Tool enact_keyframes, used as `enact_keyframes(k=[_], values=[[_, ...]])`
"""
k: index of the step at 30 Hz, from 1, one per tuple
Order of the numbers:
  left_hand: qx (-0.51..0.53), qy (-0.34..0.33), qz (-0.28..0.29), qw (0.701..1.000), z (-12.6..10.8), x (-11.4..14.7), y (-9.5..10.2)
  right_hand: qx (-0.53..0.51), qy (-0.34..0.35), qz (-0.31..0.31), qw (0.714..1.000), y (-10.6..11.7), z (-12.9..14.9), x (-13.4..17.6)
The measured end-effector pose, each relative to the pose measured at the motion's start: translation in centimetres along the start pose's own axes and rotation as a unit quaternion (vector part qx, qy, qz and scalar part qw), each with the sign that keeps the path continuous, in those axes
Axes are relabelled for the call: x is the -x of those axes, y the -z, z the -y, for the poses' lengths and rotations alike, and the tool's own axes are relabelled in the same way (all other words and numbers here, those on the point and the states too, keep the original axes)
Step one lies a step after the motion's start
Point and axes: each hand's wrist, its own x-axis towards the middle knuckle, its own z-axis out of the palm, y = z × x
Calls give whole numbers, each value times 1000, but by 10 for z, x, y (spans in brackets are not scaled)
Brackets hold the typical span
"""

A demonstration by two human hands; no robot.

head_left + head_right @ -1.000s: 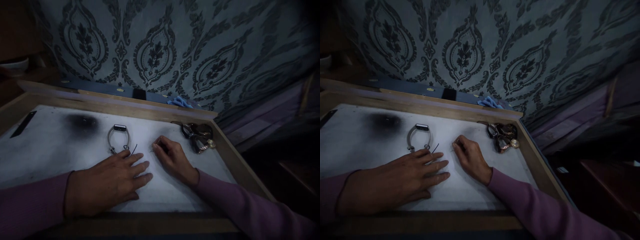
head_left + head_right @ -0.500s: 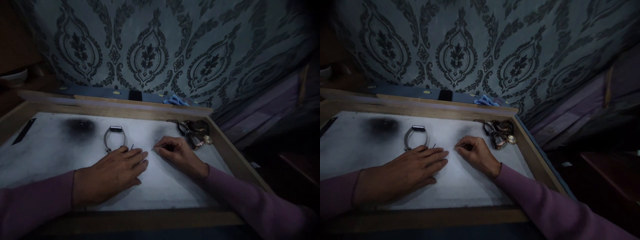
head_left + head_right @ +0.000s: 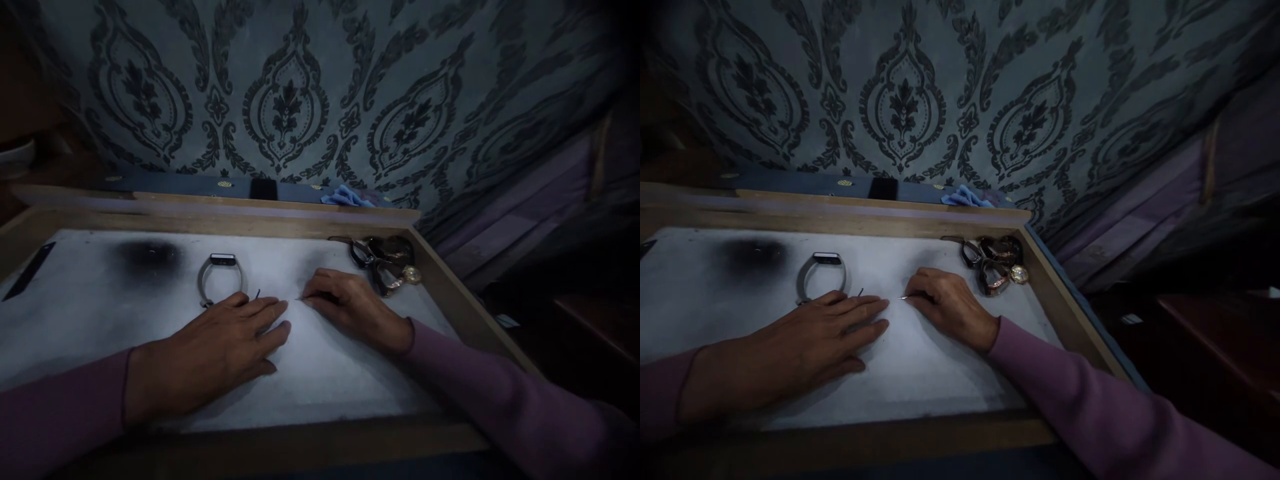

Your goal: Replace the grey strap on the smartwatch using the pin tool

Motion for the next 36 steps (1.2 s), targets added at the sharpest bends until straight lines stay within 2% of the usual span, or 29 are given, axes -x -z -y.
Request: enact_keyframes(k=[12, 21, 29, 36], values=[[-14, -10, 25, 1000, 4, -2, 0, -46, 5, 6, 999, -3, -5, -6], [-29, -31, 25, 999, 4, -7, 4, -47, -12, -13, 999, -9, -3, -12], [-36, -27, 5, 999, 5, -5, 1, -45, -1, -5, 999, -8, -4, -11], [-50, -25, 17, 998, 6, -4, 0, -63, -1, 3, 998, -6, -4, -8]])
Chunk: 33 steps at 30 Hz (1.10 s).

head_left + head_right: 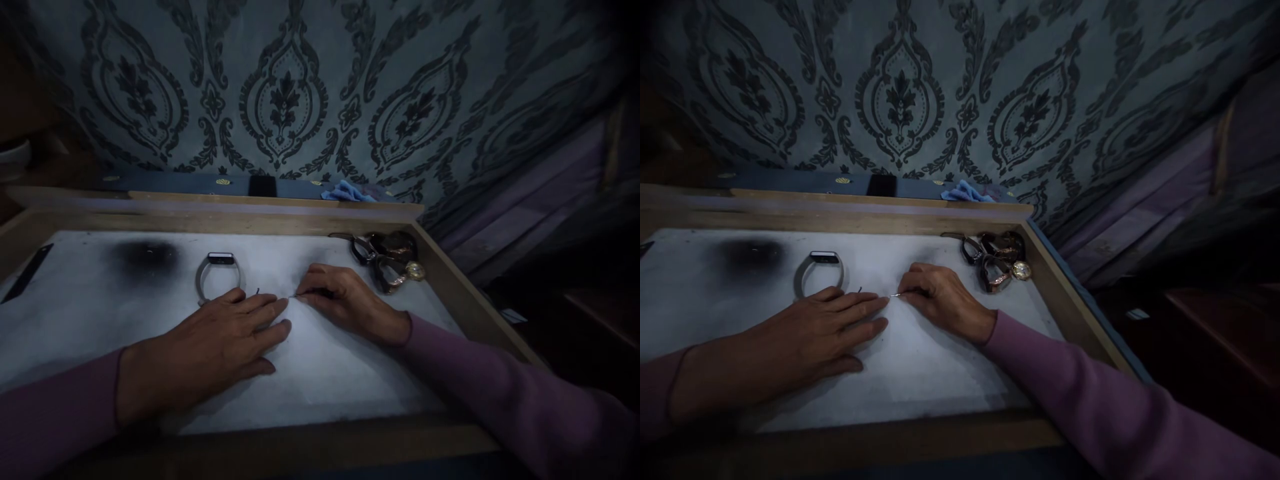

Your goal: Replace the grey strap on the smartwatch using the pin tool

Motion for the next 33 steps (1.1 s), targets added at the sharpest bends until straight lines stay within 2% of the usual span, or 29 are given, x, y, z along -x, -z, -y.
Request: enact_keyframes(k=[15, 33], values=[[2, -3, -16, 1000, -1, 1, -6, 13, 10, 12, 1000, 2, 0, 3], [-7, -14, -4, 1000, 5, 2, -4, 40, 24, 30, 998, 5, 1, 3]])
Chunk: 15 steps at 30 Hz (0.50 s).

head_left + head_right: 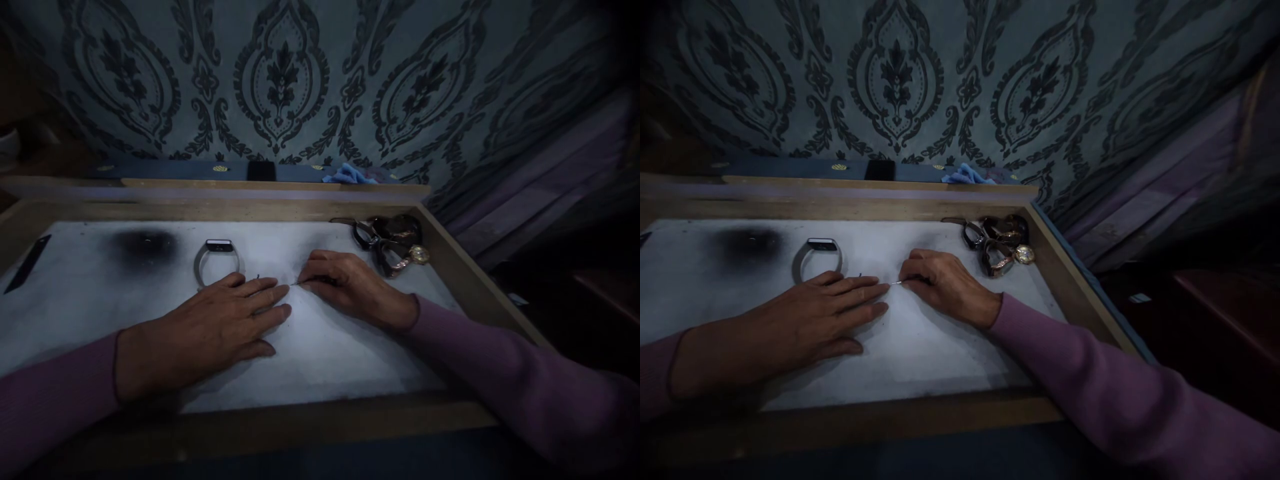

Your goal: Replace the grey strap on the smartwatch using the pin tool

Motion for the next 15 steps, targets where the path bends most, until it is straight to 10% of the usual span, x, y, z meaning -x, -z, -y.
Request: enact_keyframes(k=[15], values=[[25, 13, 5, 1000, -2, 2, 2, 2, -9, -1, 1000, 0, 0, 2]])
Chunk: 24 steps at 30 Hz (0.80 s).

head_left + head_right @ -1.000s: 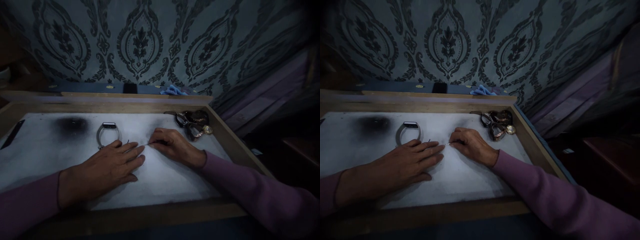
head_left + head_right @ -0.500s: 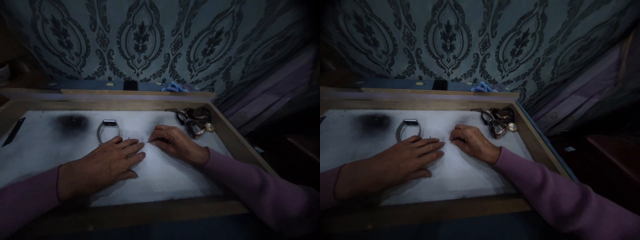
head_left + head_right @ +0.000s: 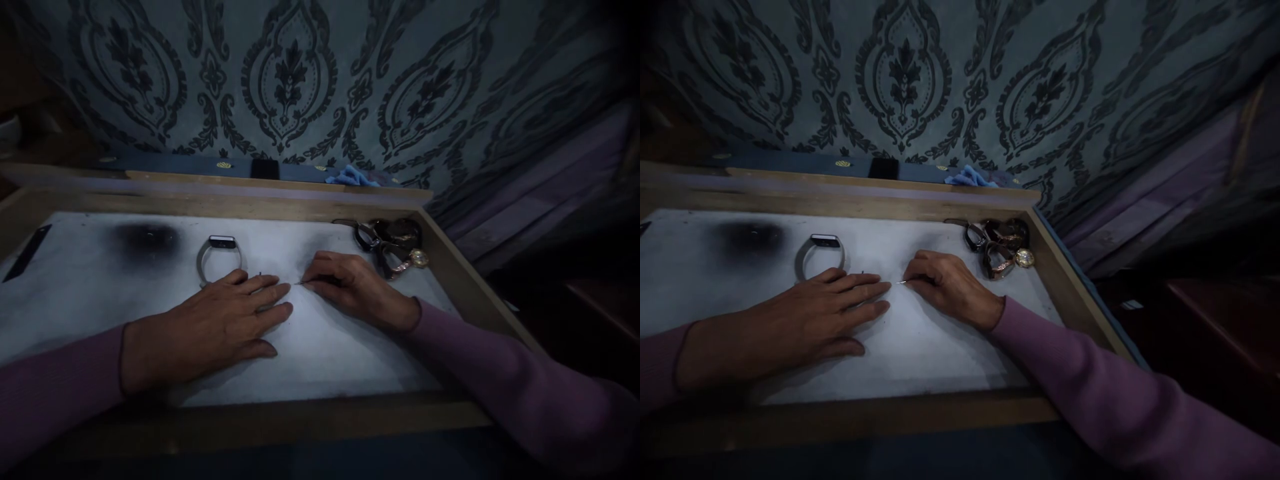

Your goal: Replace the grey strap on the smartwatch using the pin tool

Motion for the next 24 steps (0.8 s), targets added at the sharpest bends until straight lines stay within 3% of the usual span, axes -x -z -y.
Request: enact_keyframes(k=[16, 24], values=[[15, 5, 6, 1000, -2, -2, 5, -19, 8, -15, 1000, -2, 2, -1], [46, 8, -29, 998, -1, 0, 2, -23, -1, -1, 1000, -1, 4, -1]])
